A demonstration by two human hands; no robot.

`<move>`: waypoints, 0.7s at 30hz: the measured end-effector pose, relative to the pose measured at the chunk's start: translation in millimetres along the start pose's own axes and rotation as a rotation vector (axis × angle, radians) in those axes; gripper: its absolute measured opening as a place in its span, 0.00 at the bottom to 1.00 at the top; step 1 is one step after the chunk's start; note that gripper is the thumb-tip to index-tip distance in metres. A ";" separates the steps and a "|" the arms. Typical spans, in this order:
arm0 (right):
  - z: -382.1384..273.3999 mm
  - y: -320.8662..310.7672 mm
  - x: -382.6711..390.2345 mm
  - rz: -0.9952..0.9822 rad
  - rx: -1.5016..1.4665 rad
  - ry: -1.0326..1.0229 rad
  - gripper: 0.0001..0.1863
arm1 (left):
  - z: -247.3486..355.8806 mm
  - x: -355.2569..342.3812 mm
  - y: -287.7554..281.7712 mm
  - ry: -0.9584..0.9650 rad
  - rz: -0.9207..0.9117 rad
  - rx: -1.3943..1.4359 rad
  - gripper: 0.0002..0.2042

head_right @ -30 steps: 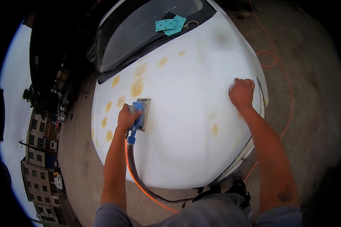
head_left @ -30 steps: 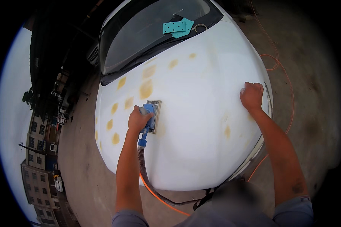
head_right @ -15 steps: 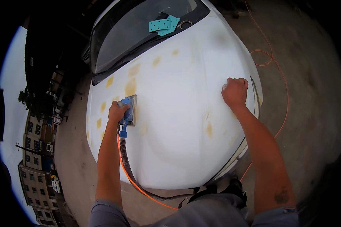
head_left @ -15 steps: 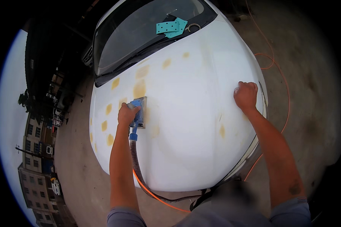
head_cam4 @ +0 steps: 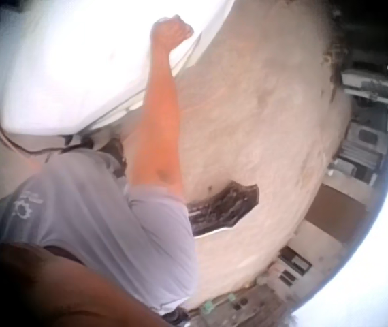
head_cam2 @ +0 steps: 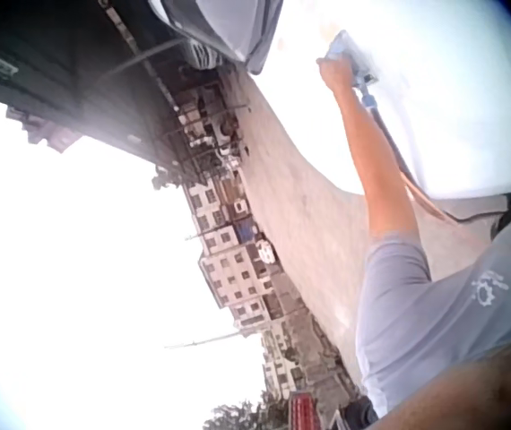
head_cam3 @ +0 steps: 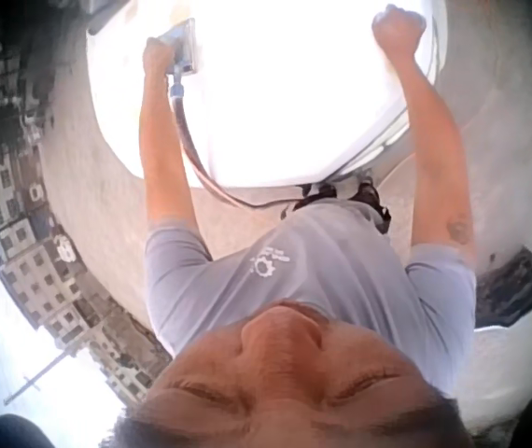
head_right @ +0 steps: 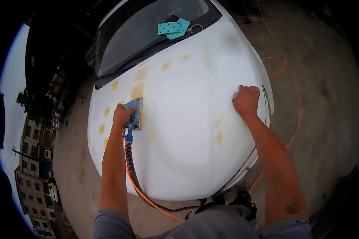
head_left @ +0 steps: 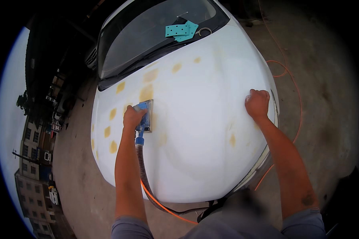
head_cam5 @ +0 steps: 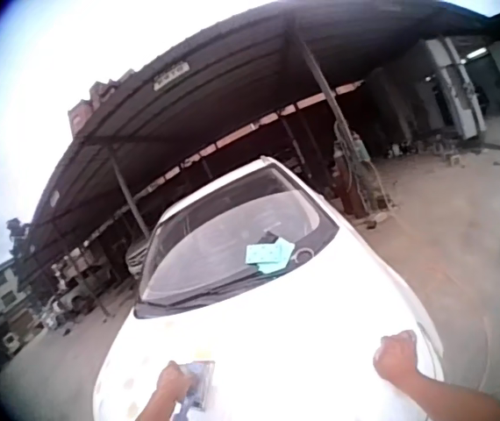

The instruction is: The person uses a pneumatic sander to smooth the surface of a white car hood. They move the sander across multiple yellowish spots on the hood, occasionally pausing to feel the surface with their hand.

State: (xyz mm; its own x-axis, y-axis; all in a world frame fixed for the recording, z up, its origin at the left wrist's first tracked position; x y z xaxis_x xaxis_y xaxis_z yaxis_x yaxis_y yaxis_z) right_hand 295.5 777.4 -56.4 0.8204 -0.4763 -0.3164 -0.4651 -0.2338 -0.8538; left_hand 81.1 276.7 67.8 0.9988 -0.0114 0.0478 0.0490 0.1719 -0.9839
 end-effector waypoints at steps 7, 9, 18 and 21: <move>9.9 -0.6 -2.4 0.054 0.004 -0.015 0.08 | 28.9 24.1 20.8 0.111 -0.047 -0.054 0.35; 8.7 -0.8 -1.1 0.024 0.001 0.001 0.08 | 20.1 10.6 11.3 0.073 -0.027 -0.033 0.36; 11.1 -4.1 -2.3 0.062 0.010 -0.004 0.06 | 24.7 33.6 17.8 0.106 -0.056 -0.033 0.35; 7.6 -5.3 -1.6 0.045 0.011 -0.007 0.06 | 22.0 37.3 19.6 0.134 -0.062 -0.044 0.35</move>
State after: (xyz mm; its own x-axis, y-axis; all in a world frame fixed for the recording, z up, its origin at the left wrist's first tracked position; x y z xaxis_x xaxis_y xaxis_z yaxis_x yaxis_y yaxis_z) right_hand 299.2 785.9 -54.4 0.8012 -0.4799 -0.3573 -0.4978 -0.2032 -0.8432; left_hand 119.4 301.3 54.1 0.9844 -0.1527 0.0878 0.1072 0.1238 -0.9865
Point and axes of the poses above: each hand's wrist, its own x-axis away from the middle knuckle, its own y-axis out of the palm, z = x × y, the point moved 6 cm from there along -x, towards the middle knuckle, and after that the axes turned 9 degrees about -z, right-handed, at the moved point
